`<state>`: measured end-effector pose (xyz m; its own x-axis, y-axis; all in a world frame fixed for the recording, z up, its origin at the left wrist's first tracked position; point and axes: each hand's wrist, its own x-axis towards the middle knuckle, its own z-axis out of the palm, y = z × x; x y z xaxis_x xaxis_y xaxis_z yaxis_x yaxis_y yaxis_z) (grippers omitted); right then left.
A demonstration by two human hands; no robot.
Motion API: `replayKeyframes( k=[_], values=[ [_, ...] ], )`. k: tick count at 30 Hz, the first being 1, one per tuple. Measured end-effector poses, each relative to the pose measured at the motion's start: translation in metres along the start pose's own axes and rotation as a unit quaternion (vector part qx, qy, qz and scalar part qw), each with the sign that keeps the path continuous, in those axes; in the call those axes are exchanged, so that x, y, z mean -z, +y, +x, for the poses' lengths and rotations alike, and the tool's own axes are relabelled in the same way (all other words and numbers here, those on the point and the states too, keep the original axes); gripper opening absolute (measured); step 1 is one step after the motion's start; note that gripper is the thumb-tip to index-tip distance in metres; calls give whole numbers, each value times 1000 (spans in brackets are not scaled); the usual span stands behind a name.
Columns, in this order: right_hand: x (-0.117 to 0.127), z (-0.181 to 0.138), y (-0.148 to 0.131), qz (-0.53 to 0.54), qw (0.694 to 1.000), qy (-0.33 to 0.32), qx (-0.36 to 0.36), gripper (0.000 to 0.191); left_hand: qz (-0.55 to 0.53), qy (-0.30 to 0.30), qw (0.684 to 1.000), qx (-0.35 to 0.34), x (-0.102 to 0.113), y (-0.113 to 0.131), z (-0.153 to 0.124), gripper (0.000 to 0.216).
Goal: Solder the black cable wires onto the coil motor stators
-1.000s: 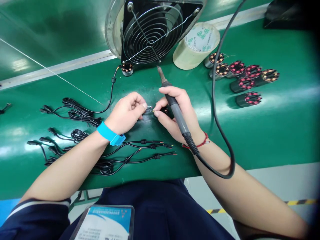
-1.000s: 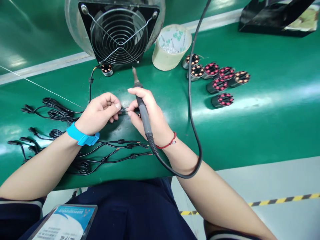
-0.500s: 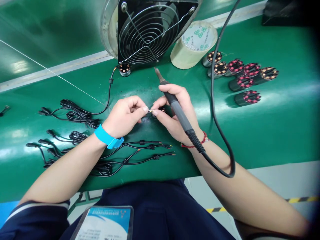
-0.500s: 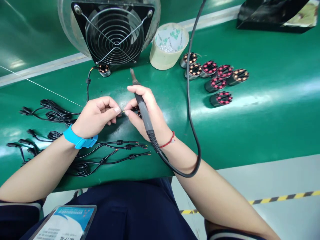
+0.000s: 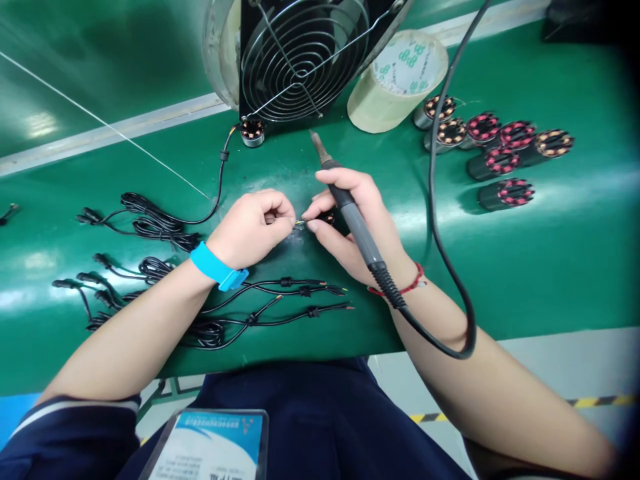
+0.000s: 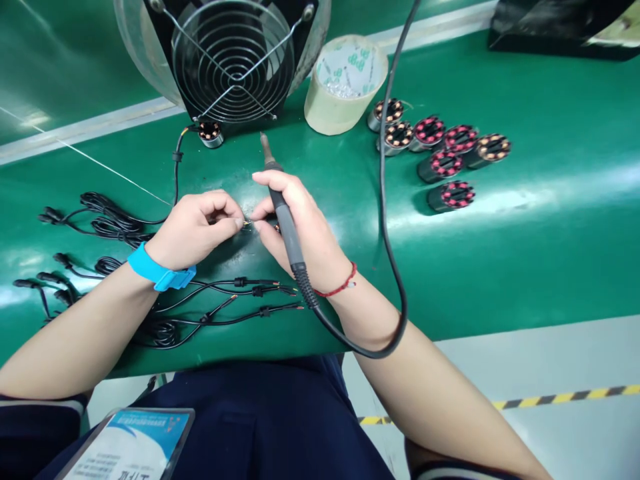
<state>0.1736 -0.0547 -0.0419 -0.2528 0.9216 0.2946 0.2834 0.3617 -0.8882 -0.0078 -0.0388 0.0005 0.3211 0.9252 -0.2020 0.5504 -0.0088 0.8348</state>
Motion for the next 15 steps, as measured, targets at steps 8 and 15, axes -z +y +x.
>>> replayKeyframes(
  k=[8,15],
  values=[
    [-2,0,6,-45,999,-24,2,48,30,23,999,-15,-2,-4,2,11],
    [-6,5,1,-43,999,10,-8,42,21,34,999,-11,-5,-3,4,11]
  ],
)
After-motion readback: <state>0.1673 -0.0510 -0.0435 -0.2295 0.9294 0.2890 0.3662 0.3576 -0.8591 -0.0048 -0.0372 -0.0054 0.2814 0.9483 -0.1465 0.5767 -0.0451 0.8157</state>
